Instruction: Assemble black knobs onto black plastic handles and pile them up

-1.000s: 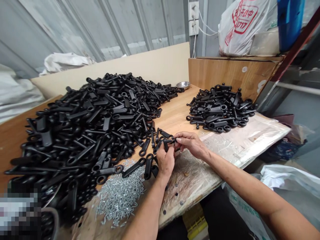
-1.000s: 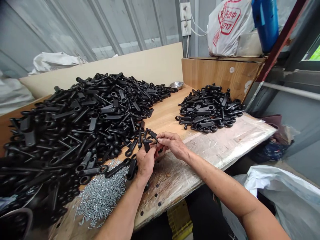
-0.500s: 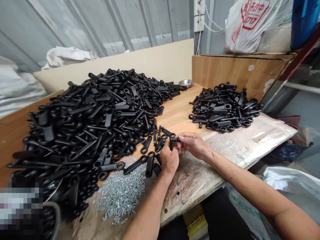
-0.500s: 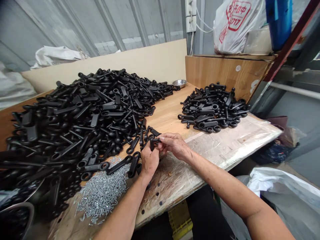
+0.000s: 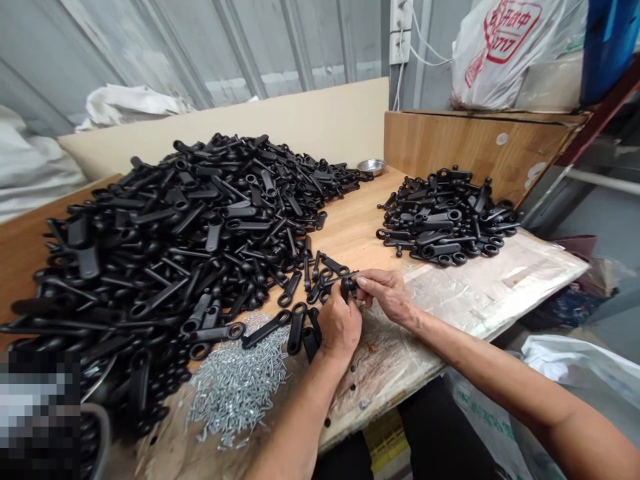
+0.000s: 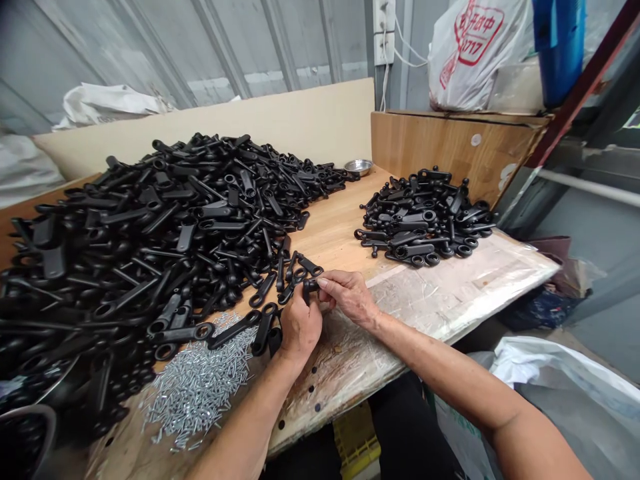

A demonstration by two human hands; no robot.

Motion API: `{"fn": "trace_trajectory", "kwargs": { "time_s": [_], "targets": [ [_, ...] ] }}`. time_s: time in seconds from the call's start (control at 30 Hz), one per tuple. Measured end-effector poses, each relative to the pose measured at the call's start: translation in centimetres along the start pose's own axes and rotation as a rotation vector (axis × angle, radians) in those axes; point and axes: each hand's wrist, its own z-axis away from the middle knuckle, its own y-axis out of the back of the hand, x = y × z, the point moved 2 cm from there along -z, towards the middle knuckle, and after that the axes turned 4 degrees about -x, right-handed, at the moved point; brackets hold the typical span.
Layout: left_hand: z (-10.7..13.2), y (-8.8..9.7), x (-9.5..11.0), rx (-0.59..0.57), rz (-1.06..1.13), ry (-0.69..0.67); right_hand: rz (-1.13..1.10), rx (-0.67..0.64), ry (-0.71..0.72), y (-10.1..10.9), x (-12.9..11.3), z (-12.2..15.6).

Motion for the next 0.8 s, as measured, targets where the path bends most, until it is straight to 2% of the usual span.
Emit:
{"fn": "trace_trajectory", "kwargs": {
  "time_s": [0.2, 0.33, 0.47, 0.53, 0.63, 0.7, 0.8],
  "targets": [
    [-0.1, 0.0, 0.2, -0.023, -0.165, -0.056, -0.158, 0.020, -0.166, 0.4, 0.6, -0.1],
    [-0.2, -0.1, 0.2, -0.041, -0.213, -0.059, 0.002, 0.032, -0.113, 0.4, -0.2, -0.2],
    [-0.3, -0.3, 0.0, -0.054, -0.218, -0.039, 0.058, -0.035, -0.130, 0.4, -0.3, -0.5],
    [-0.3, -0.3, 0.0, -0.010, -0.136, -0.095, 0.029, -0.065, -0.133, 0.7, -0.3, -0.7],
    [-0.1, 0.0, 0.2, 0.173, 0.041, -0.263, 0.037, -0.037, -0.139, 1.5, -1.0, -1.1],
    [0.2, 0.1, 0.3, 0.282, 0.119, -0.337, 0.083, 0.042, -0.114, 2.8, -2.2, -1.9],
    [0.4, 0.1, 0.3, 0.315, 0.148, -0.385, 0.154, 0.236, -0.007, 6.6, -5.4, -4.4]
  ]
}}
